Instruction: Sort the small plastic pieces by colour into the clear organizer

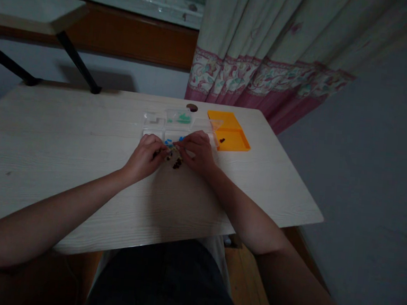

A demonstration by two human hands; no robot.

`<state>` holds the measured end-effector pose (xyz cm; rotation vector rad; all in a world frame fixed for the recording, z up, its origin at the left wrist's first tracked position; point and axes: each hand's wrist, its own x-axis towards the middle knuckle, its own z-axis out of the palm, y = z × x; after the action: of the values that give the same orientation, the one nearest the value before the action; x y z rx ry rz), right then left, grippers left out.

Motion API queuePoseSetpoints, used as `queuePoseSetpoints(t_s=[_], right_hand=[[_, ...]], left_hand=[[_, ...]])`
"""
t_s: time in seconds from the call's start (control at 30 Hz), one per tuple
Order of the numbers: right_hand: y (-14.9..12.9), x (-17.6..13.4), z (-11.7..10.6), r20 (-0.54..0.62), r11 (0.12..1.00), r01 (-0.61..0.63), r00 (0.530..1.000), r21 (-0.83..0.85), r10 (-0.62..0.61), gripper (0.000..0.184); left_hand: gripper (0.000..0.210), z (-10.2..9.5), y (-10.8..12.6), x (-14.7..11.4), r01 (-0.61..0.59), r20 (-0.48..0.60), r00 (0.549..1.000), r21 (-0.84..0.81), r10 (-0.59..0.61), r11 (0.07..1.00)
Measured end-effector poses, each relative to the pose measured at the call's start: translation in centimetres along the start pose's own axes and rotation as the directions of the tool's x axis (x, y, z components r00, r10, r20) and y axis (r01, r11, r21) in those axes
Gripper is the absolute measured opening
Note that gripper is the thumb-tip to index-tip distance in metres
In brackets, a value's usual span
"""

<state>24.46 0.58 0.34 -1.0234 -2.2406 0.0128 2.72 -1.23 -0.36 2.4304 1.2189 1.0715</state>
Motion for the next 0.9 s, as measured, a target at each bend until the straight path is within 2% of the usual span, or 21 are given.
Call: queuePoseSetpoints(t_s=[0.2,0.4,0.9], right_hand=[[0.06,-0.03,0.02,0.042,0.999,0.047,0.998,0.008,-0.047,0.025],[0.05,0.11,0.22,0.027,0.996,0.084,0.996,0.002,-0.084,0.023],[-0.07,0.22,0.33,0.06,0.998,0.07,0.996,-0.011,-0.069,0.02]], left_hand=[[0.021,0.1,-0.25,0.03,0.016,-0.028,0.999,-0.022,-0.016,1.0],[0.022,0.23,-0.46,-0.03,0.026,-0.034,0.999,-0.023,-0.026,0.999],[0.024,0.07,-0.2,0.13,0.03,-0.018,0.999,-0.049,-0.031,0.998]])
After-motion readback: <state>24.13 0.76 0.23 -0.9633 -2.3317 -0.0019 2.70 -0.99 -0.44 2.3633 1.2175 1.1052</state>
